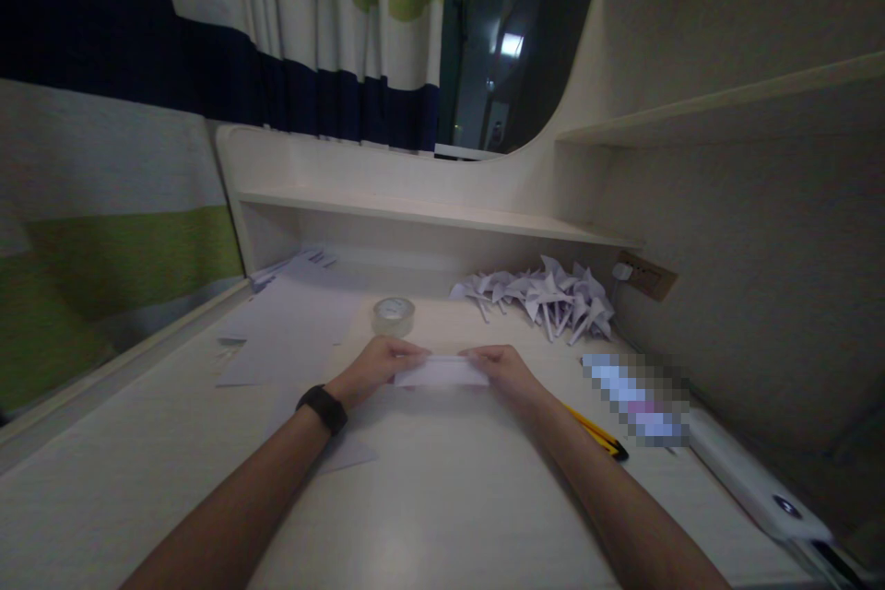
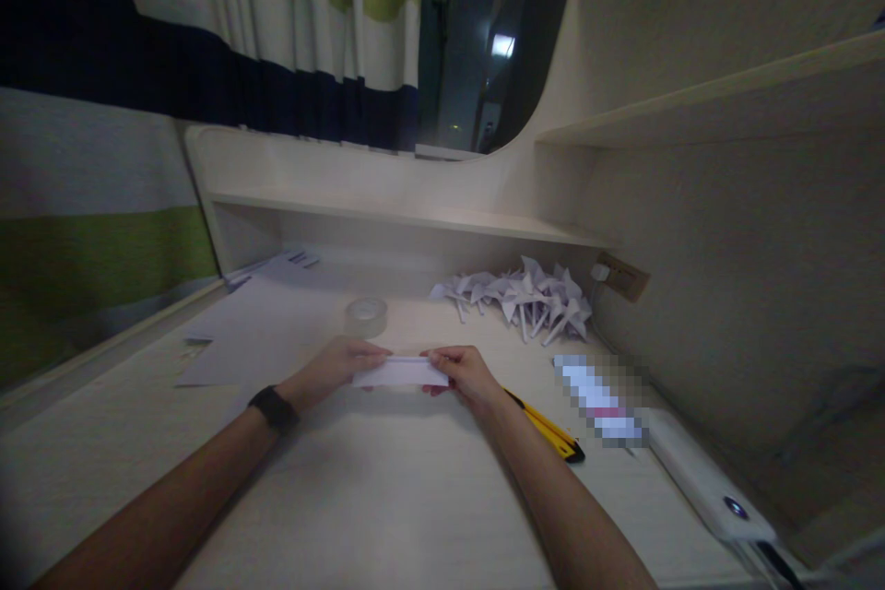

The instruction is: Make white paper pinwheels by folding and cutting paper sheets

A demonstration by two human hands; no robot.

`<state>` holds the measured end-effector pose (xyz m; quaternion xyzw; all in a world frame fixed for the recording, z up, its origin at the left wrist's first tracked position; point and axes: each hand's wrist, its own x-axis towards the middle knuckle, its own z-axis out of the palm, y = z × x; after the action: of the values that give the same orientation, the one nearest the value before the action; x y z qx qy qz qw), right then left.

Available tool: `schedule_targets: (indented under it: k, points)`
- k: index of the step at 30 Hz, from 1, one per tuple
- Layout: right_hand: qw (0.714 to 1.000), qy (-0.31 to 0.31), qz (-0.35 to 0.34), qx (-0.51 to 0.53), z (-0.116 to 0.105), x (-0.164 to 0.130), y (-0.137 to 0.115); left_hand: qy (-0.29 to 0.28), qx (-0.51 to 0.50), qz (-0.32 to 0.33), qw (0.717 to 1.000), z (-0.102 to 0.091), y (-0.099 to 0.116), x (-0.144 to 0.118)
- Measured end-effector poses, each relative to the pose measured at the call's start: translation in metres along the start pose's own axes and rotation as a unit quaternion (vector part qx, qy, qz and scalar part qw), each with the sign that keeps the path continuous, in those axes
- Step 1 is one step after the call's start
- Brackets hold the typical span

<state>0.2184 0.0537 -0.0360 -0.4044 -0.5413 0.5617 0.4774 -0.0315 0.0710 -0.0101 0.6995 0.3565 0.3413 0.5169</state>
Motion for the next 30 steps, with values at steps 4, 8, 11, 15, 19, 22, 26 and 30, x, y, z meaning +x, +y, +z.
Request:
schedule_targets:
  k: [4,8,11,15,19,22,26,30]
  points:
    - [1.0,0.007,0.011,0.014,0.001,-0.001,0.0,-0.005,-0.045,-0.014,0.999,0.002,0.001,0.0]
    - [1.0,0.014,0.015,0.016,0.003,-0.003,-0.002,0.001,-0.054,-0.012,0.998,0.0,-0.001,0.001]
    - [1.0,0.02,0.013,0.019,0.004,-0.003,-0.002,0.006,-0.049,0.0,0.999,-0.002,-0.006,0.002]
    - [0.999,0.029,0.016,0.024,0.003,-0.001,-0.001,0.014,-0.049,-0.001,0.999,-0.002,-0.011,0.004]
    - [0.999,0.038,0.006,0.014,0.004,-0.002,-0.002,0.013,-0.084,-0.012,0.996,-0.001,-0.012,0.004]
    - [0.999,0.049,-0.003,-0.011,0.006,-0.003,-0.007,-0.006,-0.081,-0.015,0.997,-0.001,-0.009,0.002]
    - [0.998,0.04,-0.001,-0.057,0.008,-0.004,-0.012,-0.034,-0.05,-0.015,0.998,-0.001,-0.003,-0.002]
    - [0.997,0.04,-0.005,-0.073,0.008,-0.004,-0.011,-0.034,-0.039,-0.017,0.999,0.0,-0.002,-0.003]
